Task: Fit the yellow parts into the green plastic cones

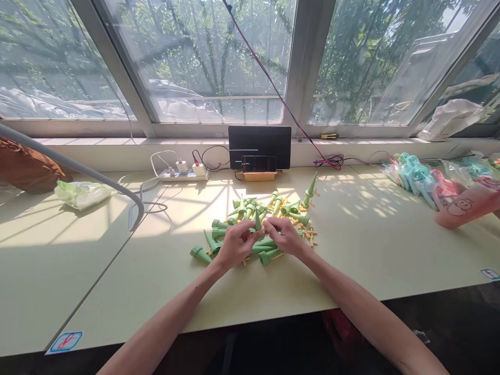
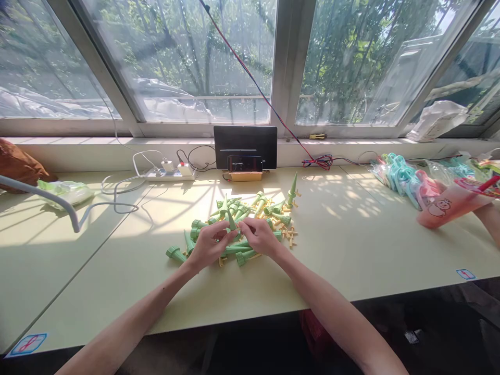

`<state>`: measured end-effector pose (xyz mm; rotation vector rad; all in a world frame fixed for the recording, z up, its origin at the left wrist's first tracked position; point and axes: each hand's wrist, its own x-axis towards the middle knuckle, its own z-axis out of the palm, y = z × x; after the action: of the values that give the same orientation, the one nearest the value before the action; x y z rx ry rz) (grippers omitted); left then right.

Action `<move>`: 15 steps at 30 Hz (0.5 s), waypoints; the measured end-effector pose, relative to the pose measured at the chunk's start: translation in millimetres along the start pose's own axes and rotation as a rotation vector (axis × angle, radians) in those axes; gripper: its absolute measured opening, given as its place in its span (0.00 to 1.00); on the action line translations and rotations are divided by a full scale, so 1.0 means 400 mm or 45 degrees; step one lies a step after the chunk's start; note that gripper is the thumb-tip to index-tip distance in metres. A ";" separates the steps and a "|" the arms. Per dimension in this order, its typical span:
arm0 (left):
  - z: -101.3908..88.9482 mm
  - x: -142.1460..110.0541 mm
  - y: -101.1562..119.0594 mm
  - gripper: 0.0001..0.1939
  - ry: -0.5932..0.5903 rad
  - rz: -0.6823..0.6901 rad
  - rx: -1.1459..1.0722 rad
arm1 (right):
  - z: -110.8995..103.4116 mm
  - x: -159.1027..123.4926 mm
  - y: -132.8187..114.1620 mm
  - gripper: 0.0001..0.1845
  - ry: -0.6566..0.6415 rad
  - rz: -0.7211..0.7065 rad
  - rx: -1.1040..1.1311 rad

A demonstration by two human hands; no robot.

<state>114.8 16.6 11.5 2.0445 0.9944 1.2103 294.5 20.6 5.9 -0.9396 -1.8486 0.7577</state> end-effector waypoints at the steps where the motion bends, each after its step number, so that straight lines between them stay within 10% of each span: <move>1: -0.002 0.000 0.003 0.16 -0.033 -0.085 -0.079 | 0.000 0.000 -0.001 0.20 -0.002 -0.006 -0.014; 6: -0.018 0.008 0.020 0.19 -0.212 -0.393 -0.369 | -0.001 -0.001 -0.005 0.21 -0.005 -0.054 -0.070; 15: -0.019 0.008 0.014 0.17 -0.218 -0.426 -0.355 | 0.006 0.000 0.007 0.20 0.020 -0.104 -0.103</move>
<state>110.6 16.8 20.5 1.6557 0.9769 0.9235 293.4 21.6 2.7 -0.9127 -1.9034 0.6285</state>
